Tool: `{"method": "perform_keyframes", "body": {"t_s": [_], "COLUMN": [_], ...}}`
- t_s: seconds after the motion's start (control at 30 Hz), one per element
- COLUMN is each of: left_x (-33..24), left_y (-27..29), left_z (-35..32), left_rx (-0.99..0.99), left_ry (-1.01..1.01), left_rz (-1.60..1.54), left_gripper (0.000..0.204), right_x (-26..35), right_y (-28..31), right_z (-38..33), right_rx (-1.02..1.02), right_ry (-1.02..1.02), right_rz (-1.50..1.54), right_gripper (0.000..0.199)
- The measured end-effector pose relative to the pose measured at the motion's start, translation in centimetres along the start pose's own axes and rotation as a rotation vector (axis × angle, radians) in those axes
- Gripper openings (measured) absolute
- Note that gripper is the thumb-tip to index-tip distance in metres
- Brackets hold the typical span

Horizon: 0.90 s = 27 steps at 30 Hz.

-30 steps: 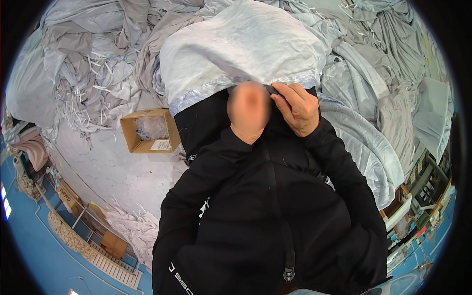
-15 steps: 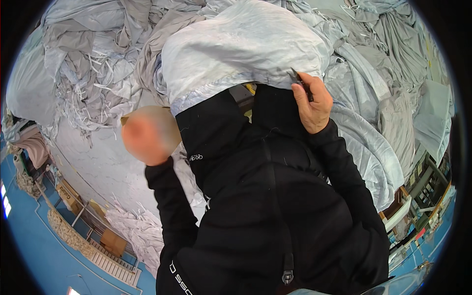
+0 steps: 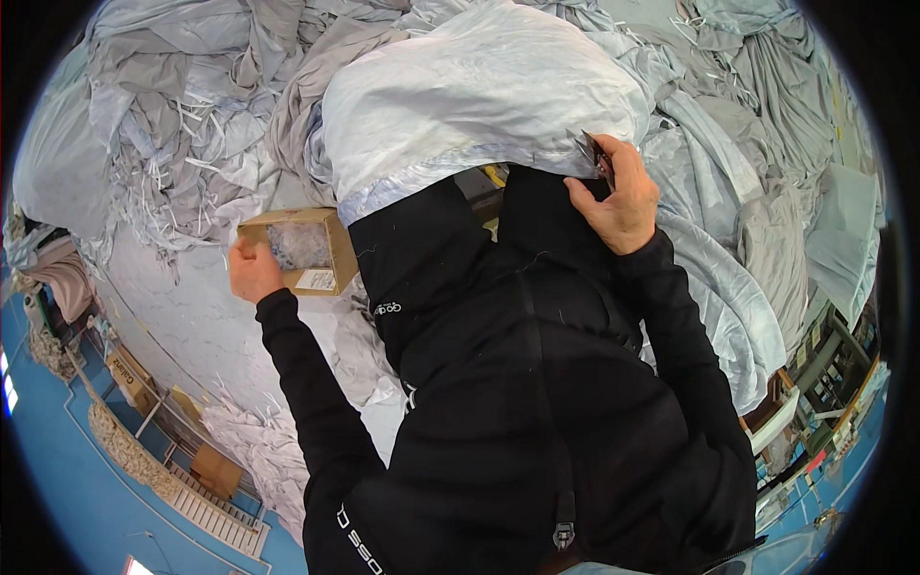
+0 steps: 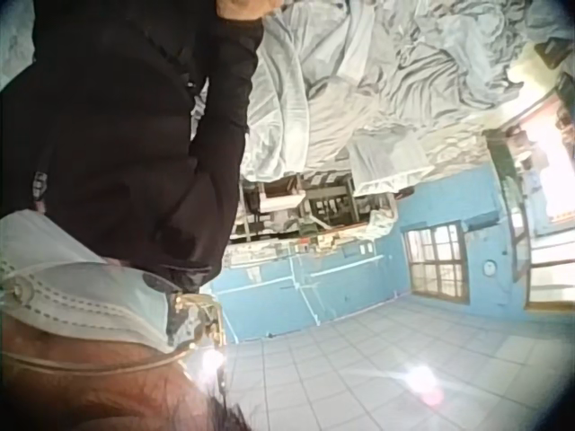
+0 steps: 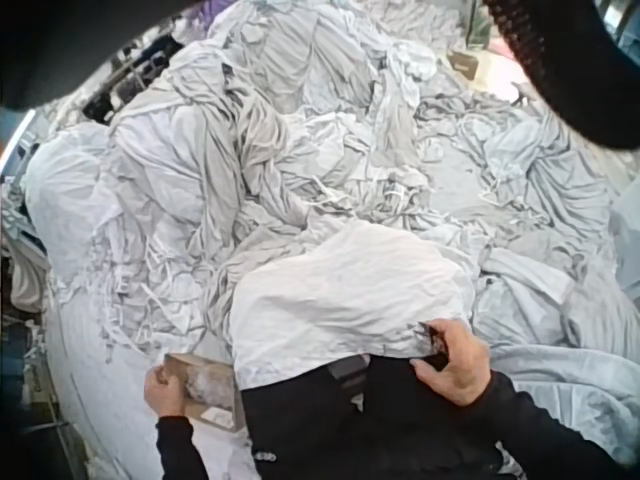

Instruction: Inspecting fabric pieces for defects and removing loose threads using tweezers.

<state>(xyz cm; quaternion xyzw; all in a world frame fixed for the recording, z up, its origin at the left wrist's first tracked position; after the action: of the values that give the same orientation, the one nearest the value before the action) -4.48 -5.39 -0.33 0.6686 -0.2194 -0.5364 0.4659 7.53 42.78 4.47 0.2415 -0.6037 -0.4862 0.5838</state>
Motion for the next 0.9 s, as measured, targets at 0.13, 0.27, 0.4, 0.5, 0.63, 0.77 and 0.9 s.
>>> {"method": "perform_keyframes", "body": {"t_s": [0.13, 0.27, 0.4, 0.5, 0.63, 0.77, 0.9], "left_x": [-10.9, -19.0, -24.1, -25.9, -27.1, -27.8, -27.8], "left_y": [-0.6, -2.1, -5.9, -8.4, -10.9, -12.4, -13.2], "left_z": [-5.3, -11.7, -15.4, -16.4, -16.7, -16.4, -16.1], "left_rx": [-0.151, 0.243, 0.531, 0.505, 0.637, 0.714, 0.736], "left_ry": [-0.592, -0.837, -0.918, -0.982, -0.746, -0.634, -0.601], "left_rz": [-0.448, -0.594, -0.748, -0.8, -0.903, -0.919, -0.939], "left_gripper": [0.032, 0.028, 0.028, 0.025, 0.021, 0.016, 0.014], "right_x": [-0.2, -0.9, -1.8, -2.5, -3.1, -3.5, -4.0], "right_y": [-0.5, -0.5, 0.2, 1.0, 1.3, 0.6, 0.1], "right_z": [0.2, 0.4, 0.5, 0.6, 0.6, 0.4, 0.3], "right_rx": [-0.037, -0.072, -0.067, -0.051, -0.018, 0.033, 0.087], "right_ry": [0.002, 0.003, 0.023, 0.036, 0.014, -0.077, -0.154], "right_rz": [-0.041, 0.017, 0.149, 0.16, 0.157, 0.189, 0.272], "right_gripper": [0.04, 0.025, 0.014, 0.012, 0.012, 0.011, 0.01]}}
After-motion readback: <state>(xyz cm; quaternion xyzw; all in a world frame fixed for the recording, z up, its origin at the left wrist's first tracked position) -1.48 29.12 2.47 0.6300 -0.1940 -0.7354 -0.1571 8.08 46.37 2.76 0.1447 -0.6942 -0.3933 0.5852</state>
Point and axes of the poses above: each hand's wrist, its own z-axis towards the middle knuckle, its own y-axis out of the back of the hand, x = y × z, the point moved 1 cm from there along z, towards the middle knuckle, and after that the axes turned 15 degrees about -z, right-handed, at the moved point
